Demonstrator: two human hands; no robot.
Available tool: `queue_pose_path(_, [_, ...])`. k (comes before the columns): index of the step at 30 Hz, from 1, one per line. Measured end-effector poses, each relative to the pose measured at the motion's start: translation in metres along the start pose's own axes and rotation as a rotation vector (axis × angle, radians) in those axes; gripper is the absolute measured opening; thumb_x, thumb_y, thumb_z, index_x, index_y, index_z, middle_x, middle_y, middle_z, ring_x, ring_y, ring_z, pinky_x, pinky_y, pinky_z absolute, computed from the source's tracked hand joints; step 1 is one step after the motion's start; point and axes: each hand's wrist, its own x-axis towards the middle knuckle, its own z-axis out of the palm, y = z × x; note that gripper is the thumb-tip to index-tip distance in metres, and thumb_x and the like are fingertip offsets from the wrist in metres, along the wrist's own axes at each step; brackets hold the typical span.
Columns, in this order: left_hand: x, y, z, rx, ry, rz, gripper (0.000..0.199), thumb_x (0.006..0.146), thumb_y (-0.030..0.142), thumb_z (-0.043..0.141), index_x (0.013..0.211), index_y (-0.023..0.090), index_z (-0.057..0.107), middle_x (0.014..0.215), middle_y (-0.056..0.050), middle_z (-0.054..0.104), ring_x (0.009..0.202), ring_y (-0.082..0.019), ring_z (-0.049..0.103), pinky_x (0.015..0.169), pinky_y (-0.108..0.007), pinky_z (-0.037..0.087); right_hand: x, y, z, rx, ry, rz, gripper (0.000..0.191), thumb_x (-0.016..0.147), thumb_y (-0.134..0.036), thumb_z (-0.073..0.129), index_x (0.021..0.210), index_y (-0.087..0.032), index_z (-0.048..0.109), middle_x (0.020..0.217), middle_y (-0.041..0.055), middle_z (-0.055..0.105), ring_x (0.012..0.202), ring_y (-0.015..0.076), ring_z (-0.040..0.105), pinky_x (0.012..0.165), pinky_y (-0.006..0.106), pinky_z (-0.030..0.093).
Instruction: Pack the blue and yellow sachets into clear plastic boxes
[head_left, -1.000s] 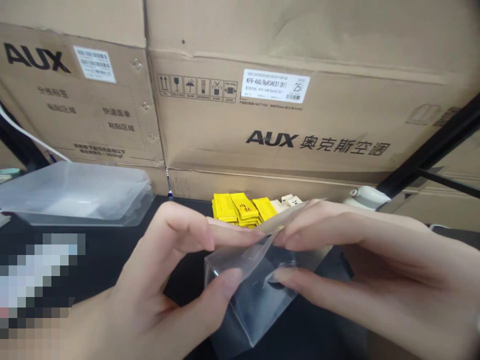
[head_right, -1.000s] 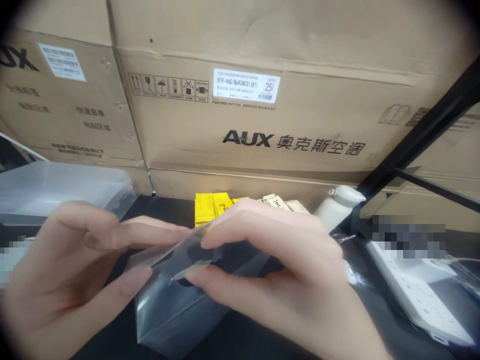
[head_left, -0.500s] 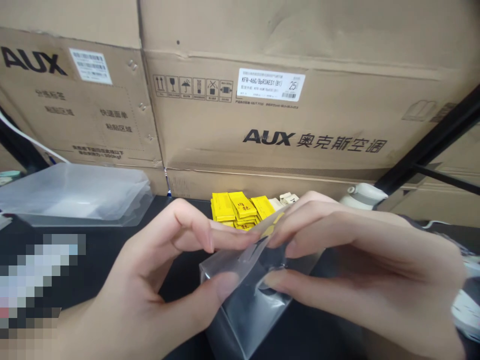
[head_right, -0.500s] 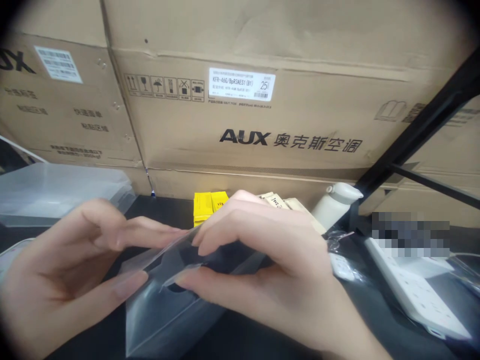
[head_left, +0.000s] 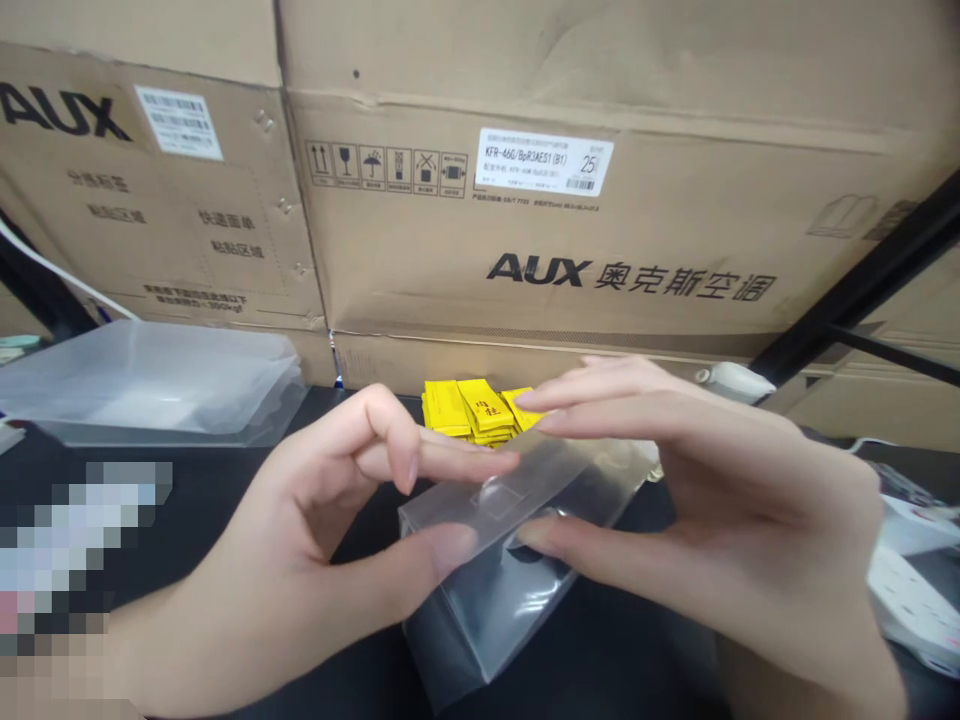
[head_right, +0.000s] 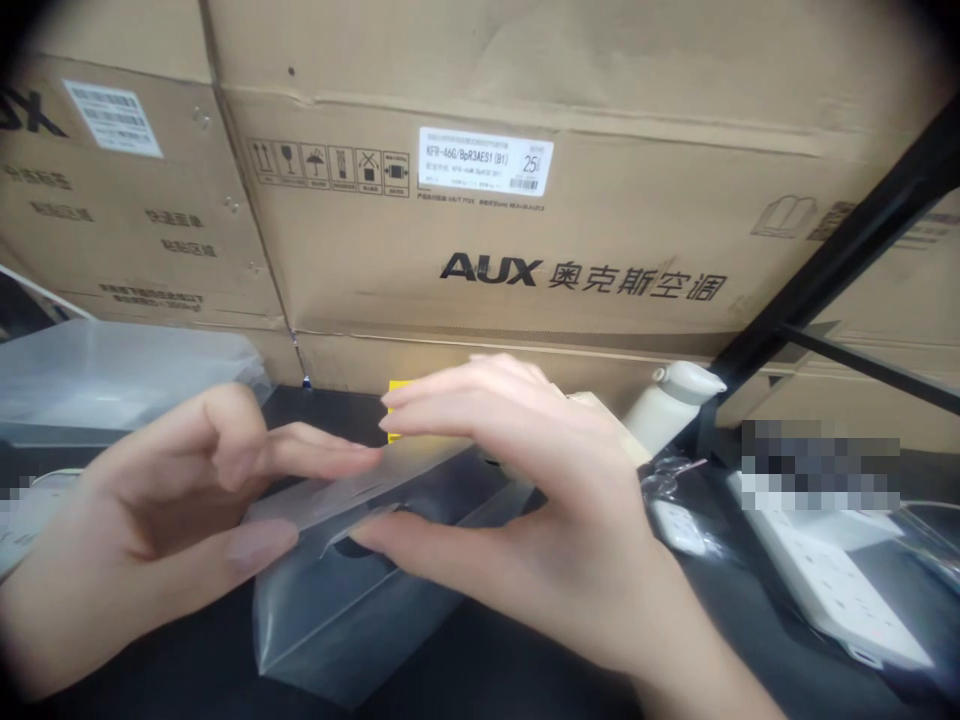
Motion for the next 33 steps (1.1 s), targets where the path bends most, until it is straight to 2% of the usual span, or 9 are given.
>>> queue_pose_path(4, [0.000,-0.001,0.005,-0.054,-0.010,0.023,0.046,0.069,0.012,0.082,0.091,0.026,0.045,0.115,-0.002,0.074,0.106,-0.026,0.069,0.092,-0.039,0.058,-0.001,-0.005,0.002,0.053,-0.032,0.086,0.024,0.073,-0.027,0.081,0.095,-0.029,0.072,0.094,0.0005,0.075,0.092,0.0241,0.071,0.082,0.039,0.060])
queue_pose_path(8, [-0.002,-0.001,0.019,-0.012,0.162,0.063,0.045,0.067,0.008,0.080,0.086,0.026,0.043,0.111,0.001,0.075,0.103,-0.025,0.070,0.091,-0.038,0.058,-0.002,-0.013,0.006,-0.009,-0.009,0.113,0.020,0.076,-0.023,0.078,0.094,-0.031,0.073,0.091,-0.0005,0.075,0.087,0.0232,0.073,0.076,0.037,0.062])
queue_pose_path(11, [0.002,0.001,0.025,0.015,0.230,0.031,0.042,0.069,0.004,0.075,0.082,0.025,0.041,0.101,0.003,0.077,0.093,-0.022,0.073,0.079,-0.033,0.062,-0.003,-0.018,0.008,-0.071,0.030,0.124,0.019,0.076,-0.024,0.077,0.093,-0.032,0.073,0.090,-0.0010,0.075,0.081,0.0231,0.073,0.070,0.036,0.063])
queue_pose_path(14, [0.008,0.004,0.023,-0.011,0.208,-0.001,0.040,0.071,0.006,0.075,0.080,0.025,0.041,0.092,0.004,0.078,0.083,-0.020,0.075,0.072,-0.028,0.063,-0.002,-0.019,0.006,-0.083,0.016,0.115,0.017,0.076,-0.027,0.078,0.092,-0.031,0.074,0.089,-0.0016,0.075,0.078,0.0218,0.072,0.070,0.035,0.063])
queue_pose_path(20, [0.014,0.005,0.014,-0.042,0.136,0.018,0.038,0.072,0.002,0.075,0.083,0.024,0.045,0.095,0.002,0.079,0.085,-0.017,0.075,0.078,-0.023,0.063,0.004,-0.016,-0.004,-0.137,-0.090,0.035,0.010,0.077,-0.027,0.077,0.087,-0.027,0.074,0.089,-0.0020,0.076,0.085,0.0199,0.073,0.076,0.029,0.062])
queue_pose_path(26, [0.009,0.006,0.013,0.084,0.178,0.059,0.037,0.072,0.003,0.074,0.084,0.024,0.047,0.094,0.001,0.078,0.085,-0.023,0.075,0.078,-0.033,0.064,0.009,-0.017,-0.009,-0.123,-0.219,0.003,0.010,0.083,-0.024,0.069,0.082,-0.030,0.076,0.092,0.0001,0.076,0.084,0.0219,0.074,0.066,0.028,0.062])
queue_pose_path(30, [0.008,0.007,0.011,0.151,0.165,0.062,0.034,0.073,0.006,0.073,0.086,0.024,0.048,0.097,0.000,0.077,0.080,-0.021,0.075,0.070,-0.031,0.064,0.008,-0.015,-0.006,-0.170,-0.183,-0.052,0.014,0.084,-0.019,0.065,0.083,-0.029,0.075,0.096,-0.0001,0.075,0.078,0.0199,0.073,0.064,0.027,0.063])
queue_pose_path(33, [0.007,0.008,0.010,0.229,0.177,0.068,0.033,0.072,0.009,0.075,0.083,0.024,0.048,0.091,0.001,0.076,0.077,-0.021,0.074,0.069,-0.030,0.063,0.003,-0.014,-0.001,-0.175,-0.154,-0.159,0.016,0.089,-0.022,0.060,0.082,-0.029,0.073,0.096,-0.0038,0.075,0.072,0.0146,0.072,0.062,0.021,0.063])
